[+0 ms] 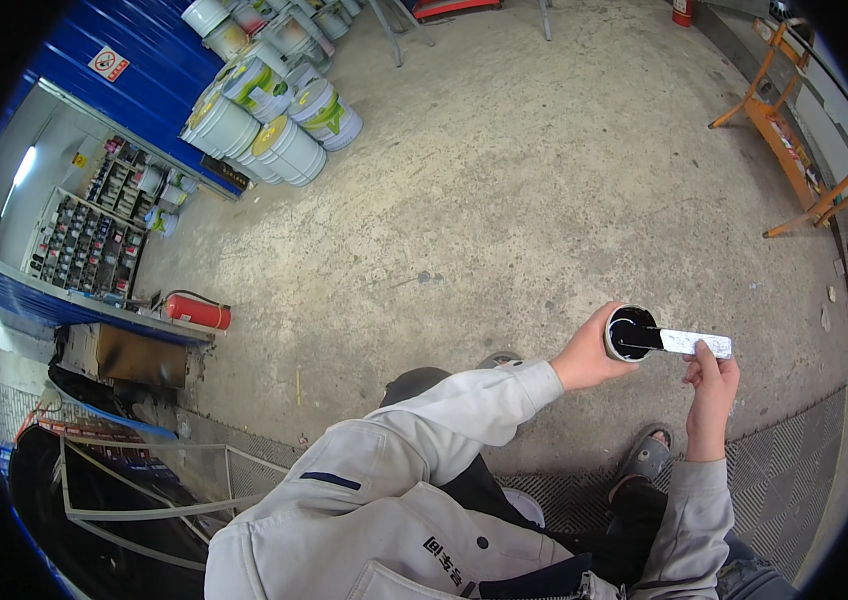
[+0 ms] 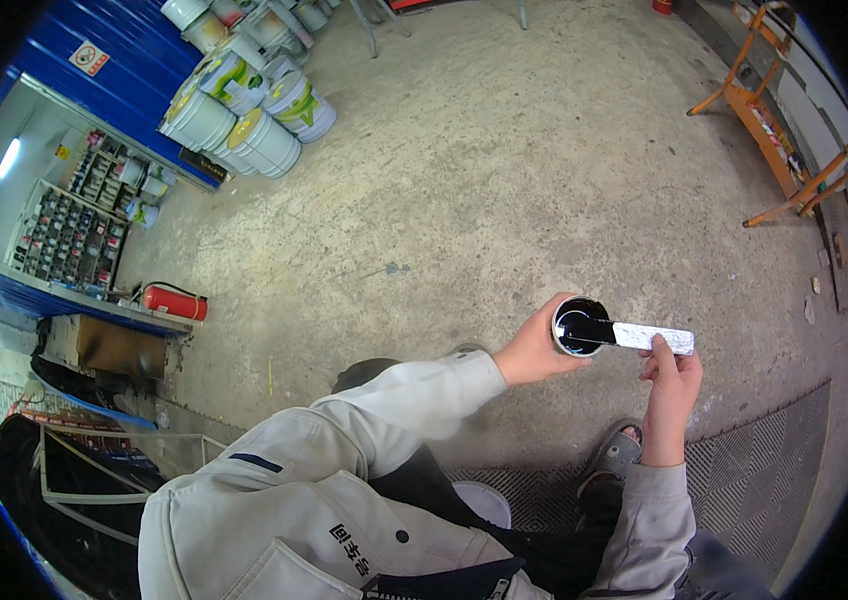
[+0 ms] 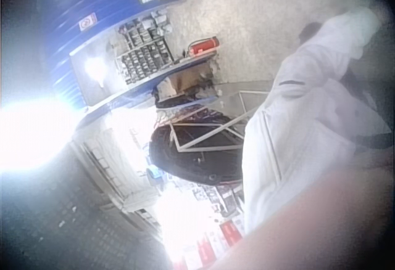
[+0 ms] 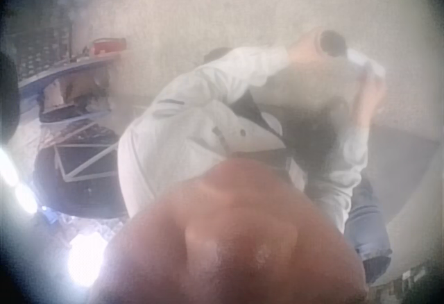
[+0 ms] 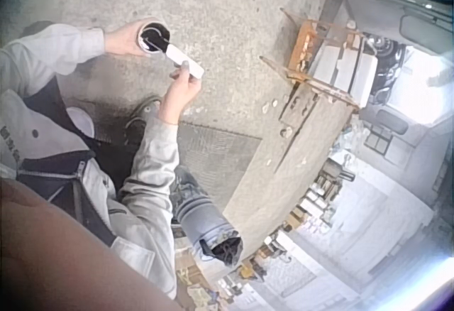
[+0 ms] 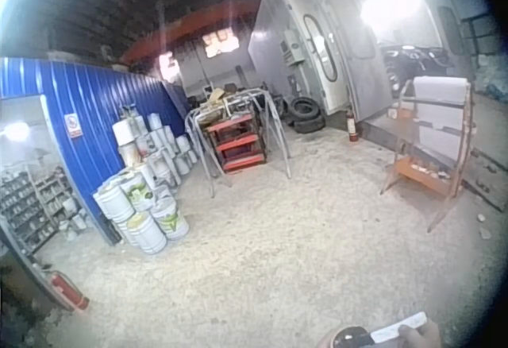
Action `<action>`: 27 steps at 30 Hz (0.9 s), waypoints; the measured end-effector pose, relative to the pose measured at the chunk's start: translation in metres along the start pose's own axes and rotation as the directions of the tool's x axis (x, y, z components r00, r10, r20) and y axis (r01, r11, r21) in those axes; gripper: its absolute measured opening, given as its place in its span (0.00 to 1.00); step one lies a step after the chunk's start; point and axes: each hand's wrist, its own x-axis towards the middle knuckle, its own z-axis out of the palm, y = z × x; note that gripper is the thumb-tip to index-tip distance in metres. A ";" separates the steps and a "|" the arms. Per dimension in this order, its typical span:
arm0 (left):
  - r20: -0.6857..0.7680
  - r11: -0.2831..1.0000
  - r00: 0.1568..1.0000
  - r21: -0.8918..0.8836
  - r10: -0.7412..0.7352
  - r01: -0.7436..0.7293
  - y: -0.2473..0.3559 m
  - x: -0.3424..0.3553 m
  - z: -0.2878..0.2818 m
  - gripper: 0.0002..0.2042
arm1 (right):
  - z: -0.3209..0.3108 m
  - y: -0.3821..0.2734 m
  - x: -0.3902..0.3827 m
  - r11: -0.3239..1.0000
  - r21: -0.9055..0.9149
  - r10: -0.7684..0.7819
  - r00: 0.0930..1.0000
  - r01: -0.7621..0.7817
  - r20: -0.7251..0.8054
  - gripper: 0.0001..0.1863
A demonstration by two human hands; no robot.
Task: The person stirs a dark liquid in a small cup with a flat stick, then walks to a workbench and pours the liquid into a spray gun cup. They attach the cup to the spray gun, retrieve a stack of white paper filters from a box, and place one filter over the spray gun cup opening.
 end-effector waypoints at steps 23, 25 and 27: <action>-0.012 1.000 1.000 0.000 0.010 -0.010 -0.002 -0.001 0.001 0.40 | -0.001 0.004 0.000 1.000 -0.001 0.007 1.000 -0.007 -0.012 0.08; -0.005 1.000 1.000 0.004 0.005 -0.005 -0.001 -0.001 0.000 0.40 | -0.001 0.004 0.000 1.000 -0.008 0.000 1.000 0.000 0.004 0.08; -0.004 1.000 1.000 0.025 0.013 -0.013 -0.001 -0.001 0.000 0.40 | -0.001 0.003 0.001 1.000 -0.009 0.002 1.000 -0.002 -0.006 0.08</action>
